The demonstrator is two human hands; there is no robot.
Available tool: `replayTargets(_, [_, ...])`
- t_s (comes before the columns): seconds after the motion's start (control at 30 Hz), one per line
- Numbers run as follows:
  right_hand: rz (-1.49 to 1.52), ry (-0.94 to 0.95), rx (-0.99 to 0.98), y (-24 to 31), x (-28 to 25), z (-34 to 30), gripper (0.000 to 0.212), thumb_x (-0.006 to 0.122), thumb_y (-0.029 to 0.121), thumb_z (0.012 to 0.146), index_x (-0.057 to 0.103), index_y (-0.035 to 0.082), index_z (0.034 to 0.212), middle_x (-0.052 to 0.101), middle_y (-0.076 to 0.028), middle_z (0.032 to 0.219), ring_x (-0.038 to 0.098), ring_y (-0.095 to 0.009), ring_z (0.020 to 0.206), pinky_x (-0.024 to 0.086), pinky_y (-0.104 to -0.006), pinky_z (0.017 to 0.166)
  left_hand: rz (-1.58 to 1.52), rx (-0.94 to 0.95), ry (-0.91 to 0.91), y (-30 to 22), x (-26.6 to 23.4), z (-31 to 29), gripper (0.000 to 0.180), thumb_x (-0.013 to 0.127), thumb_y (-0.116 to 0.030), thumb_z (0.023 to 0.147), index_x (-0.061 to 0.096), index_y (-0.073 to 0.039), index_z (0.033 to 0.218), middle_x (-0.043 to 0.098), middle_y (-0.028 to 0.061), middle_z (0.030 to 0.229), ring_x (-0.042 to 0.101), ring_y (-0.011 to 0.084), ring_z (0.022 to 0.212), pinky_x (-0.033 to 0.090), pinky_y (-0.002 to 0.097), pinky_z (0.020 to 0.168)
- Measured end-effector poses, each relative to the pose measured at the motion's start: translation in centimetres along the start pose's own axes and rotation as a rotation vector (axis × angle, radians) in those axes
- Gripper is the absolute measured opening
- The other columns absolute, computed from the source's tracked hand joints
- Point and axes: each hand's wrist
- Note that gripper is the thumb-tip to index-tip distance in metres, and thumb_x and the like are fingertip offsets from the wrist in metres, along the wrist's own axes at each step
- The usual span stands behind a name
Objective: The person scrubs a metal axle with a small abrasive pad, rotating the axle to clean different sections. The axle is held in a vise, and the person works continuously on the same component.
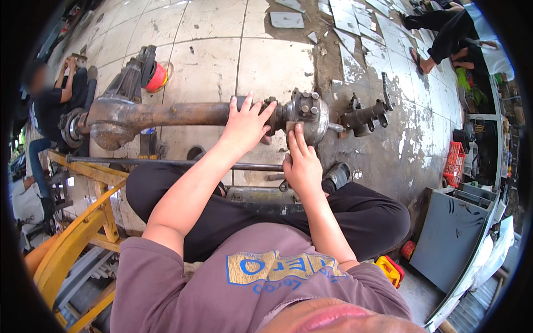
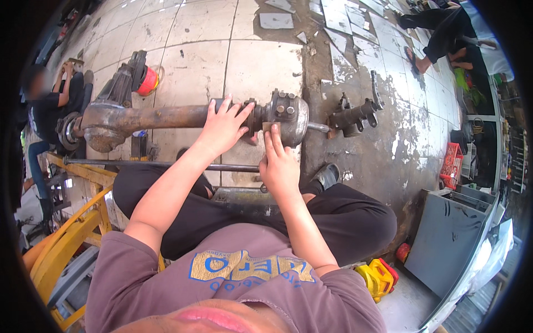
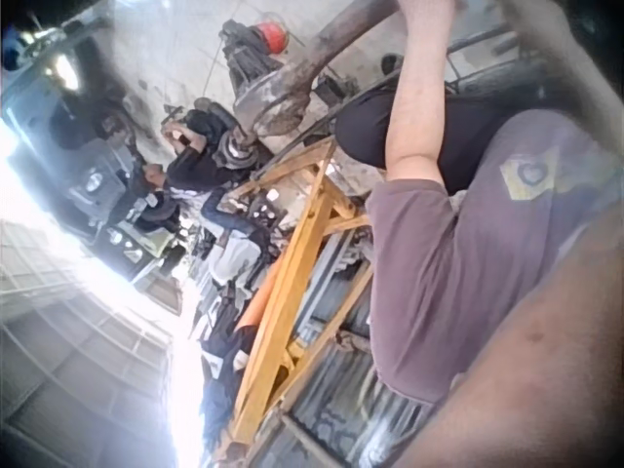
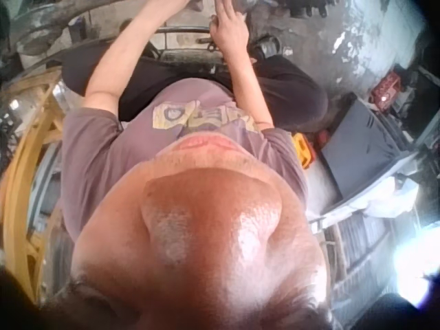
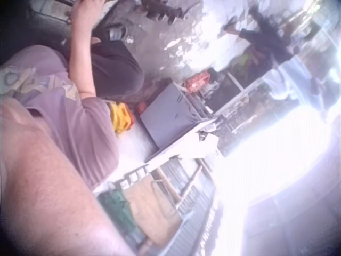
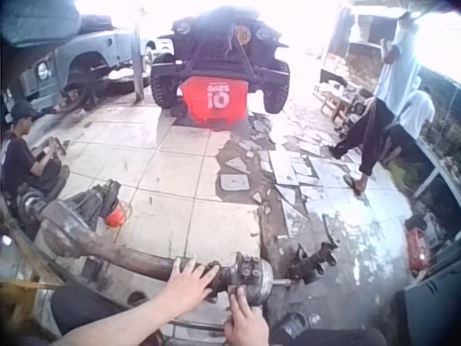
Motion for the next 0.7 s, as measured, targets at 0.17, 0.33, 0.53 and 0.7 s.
replayTargets(0.17, [0.051,-0.102,-0.023,0.1,0.5,1.6,0.079,0.070,0.008,0.091,0.056,0.005,0.168,0.044,-0.014,0.184,0.072,-0.038,0.098,0.064,-0.0497,0.092,0.028,-0.012,0.023,-0.5,-0.4,0.0,0.078,0.075,-0.041,0.109,0.043,-0.024,0.179,0.061,0.0136,0.166,0.042,0.0421,0.167,0.032,0.0772,0.131])
replayTargets(0.33, [0.036,-0.009,0.002,0.2,0.2,0.3,0.082,0.070,0.009,0.093,0.050,0.006,0.173,0.042,-0.015,0.185,0.074,-0.042,0.106,0.064,-0.0493,0.095,0.042,-0.013,0.038,-0.6,-0.4,0.2,0.079,0.073,-0.042,0.110,0.040,-0.024,0.180,0.060,0.0140,0.168,0.040,0.0416,0.168,0.031,0.0780,0.131])
replayTargets(0.53, [0.009,0.034,0.031,0.6,0.2,-0.2,0.081,0.070,0.009,0.094,0.050,0.005,0.172,0.042,-0.015,0.185,0.074,-0.042,0.111,0.064,-0.0500,0.094,0.060,-0.016,0.064,-0.8,-0.3,0.2,0.078,0.070,-0.043,0.112,0.040,-0.023,0.180,0.058,0.0151,0.171,0.038,0.0430,0.169,0.029,0.0797,0.132])
replayTargets(0.7, [0.023,-0.043,0.006,0.6,0.2,1.3,0.082,0.069,0.007,0.092,0.051,0.007,0.172,0.043,-0.015,0.185,0.074,-0.040,0.106,0.064,-0.0497,0.093,0.066,-0.033,0.094,-1.2,-0.6,-0.1,0.078,0.070,-0.041,0.112,0.038,-0.023,0.181,0.056,0.0134,0.173,0.038,0.0422,0.169,0.029,0.0778,0.133])
Point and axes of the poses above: each hand's wrist, its own z-axis towards the middle knuckle, its own x-axis out of the palm, y = z × x
